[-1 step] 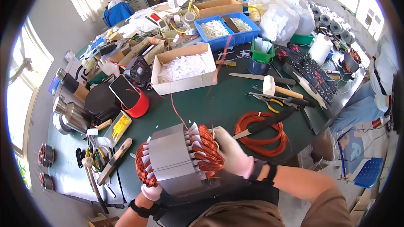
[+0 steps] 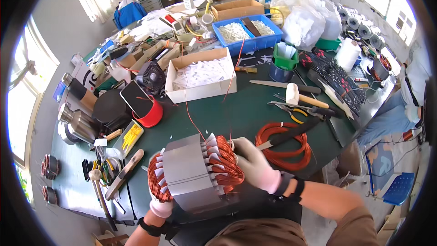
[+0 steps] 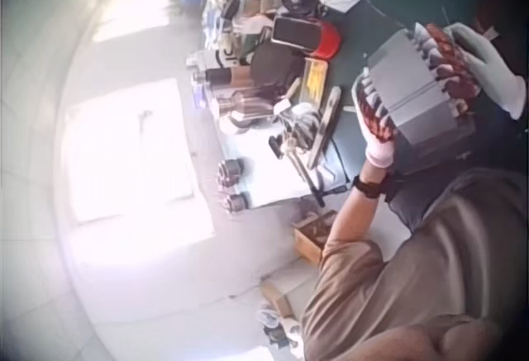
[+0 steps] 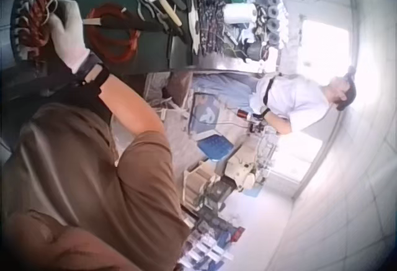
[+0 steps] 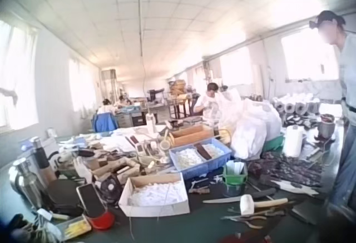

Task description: Insert copper wire coils and insulation paper into a motor stator, then use a mallet to shape the windings.

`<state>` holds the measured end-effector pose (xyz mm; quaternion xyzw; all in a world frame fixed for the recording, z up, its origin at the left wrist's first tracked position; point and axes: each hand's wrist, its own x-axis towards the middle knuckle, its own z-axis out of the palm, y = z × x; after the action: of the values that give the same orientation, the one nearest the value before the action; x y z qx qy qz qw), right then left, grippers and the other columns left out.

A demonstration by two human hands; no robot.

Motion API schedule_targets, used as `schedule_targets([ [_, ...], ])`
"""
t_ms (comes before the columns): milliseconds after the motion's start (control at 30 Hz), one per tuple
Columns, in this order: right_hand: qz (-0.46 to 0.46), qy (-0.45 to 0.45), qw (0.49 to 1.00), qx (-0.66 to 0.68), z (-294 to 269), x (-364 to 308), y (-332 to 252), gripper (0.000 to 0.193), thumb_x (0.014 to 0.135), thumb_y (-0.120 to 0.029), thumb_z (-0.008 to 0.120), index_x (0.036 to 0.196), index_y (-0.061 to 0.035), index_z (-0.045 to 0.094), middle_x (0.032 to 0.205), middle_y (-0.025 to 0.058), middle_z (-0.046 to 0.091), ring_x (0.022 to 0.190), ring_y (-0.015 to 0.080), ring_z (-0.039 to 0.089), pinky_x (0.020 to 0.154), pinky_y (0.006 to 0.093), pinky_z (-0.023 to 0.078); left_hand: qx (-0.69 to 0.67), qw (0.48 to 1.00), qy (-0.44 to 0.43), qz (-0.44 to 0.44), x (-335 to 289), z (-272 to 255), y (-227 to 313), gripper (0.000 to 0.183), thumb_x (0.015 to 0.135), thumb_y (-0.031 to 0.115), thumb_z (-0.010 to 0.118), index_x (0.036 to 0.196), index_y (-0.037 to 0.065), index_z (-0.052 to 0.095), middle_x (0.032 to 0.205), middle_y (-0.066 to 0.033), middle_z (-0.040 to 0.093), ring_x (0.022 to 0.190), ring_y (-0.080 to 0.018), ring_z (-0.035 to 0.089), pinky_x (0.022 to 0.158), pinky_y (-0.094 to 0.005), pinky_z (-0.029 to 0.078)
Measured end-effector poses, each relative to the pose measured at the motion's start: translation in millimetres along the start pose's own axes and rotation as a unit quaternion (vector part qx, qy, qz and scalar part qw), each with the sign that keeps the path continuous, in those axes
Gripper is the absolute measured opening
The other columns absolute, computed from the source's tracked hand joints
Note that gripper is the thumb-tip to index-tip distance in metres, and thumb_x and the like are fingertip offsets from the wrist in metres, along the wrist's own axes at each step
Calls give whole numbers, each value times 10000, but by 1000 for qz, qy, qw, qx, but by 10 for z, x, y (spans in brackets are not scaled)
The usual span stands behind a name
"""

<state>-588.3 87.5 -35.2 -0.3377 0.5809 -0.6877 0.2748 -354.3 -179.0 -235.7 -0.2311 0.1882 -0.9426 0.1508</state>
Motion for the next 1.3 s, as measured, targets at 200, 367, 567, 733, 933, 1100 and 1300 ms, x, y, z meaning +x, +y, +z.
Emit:
schedule_targets([
  [200, 218, 23, 846, 486, 90, 400, 33, 146, 1025, -134, 535, 968, -24, 614, 792, 9, 572, 692, 113, 562, 635, 297, 487, 104, 980, 100, -134, 861, 844, -1234, 367, 1112, 365, 391, 1267, 98, 589, 1054, -74, 687, 857, -218, 676, 674, -424, 599],
  [367, 296, -202, 489, 796, 181, 370, 33, 590, 993, -647, 396, 869, -96, 569, 699, 24, 518, 561, 180, 523, 470, 339, 425, -35, 992, 22, -119, 739, 522, -1230, 369, 1095, 355, 365, 1198, 98, 609, 1030, -133, 675, 857, -325, 669, 699, -513, 588],
  [567, 301, -175, 516, 782, 167, 383, -7, 574, 990, -620, 402, 859, -86, 567, 655, 23, 501, 493, 197, 475, 436, 317, 380, -116, 983, -60, -130, 899, 391, -1347, 378, 1087, 367, 358, 1136, 102, 622, 981, -167, 669, 822, -361, 665, 701, -543, 585],
  [733, 244, 52, 847, 469, 72, 206, -78, 380, 1009, -388, 454, 973, -36, 592, 830, 53, 562, 707, 179, 526, 657, 316, 418, 543, 748, 354, 146, 810, 770, -1409, 414, 1107, 438, 405, 1110, 86, 624, 921, -91, 680, 744, -177, 685, 672, -351, 604],
  [933, -121, -40, 941, -313, -184, -592, -524, 393, 831, -115, 711, 1206, -3, 671, 1218, 181, 654, 1177, 355, 575, 1056, 428, 432, 879, 392, 252, 101, 137, 1604, -2184, 320, 928, 35, 620, 1238, -40, 616, 1022, -92, 677, 916, -163, 649, 846, -321, 533],
  [1100, -149, -98, 915, -361, -82, -646, -625, 494, 707, -152, 817, 1174, -56, 687, 1252, 146, 652, 1169, 411, 545, 1038, 484, 427, 980, 187, 68, 3, 275, 1710, -2470, 549, 769, 82, 832, 1269, -8, 625, 905, -144, 660, 766, -301, 679, 732, -365, 552],
  [1300, -197, -88, 892, -396, -37, -697, -585, 418, 703, -129, 814, 1085, -56, 661, 1202, 151, 653, 1083, 421, 553, 968, 502, 441, 992, 109, 49, 48, 265, 1621, -2569, 471, 730, 201, 892, 1098, 8, 672, 806, -119, 650, 700, -319, 656, 657, -379, 539],
])
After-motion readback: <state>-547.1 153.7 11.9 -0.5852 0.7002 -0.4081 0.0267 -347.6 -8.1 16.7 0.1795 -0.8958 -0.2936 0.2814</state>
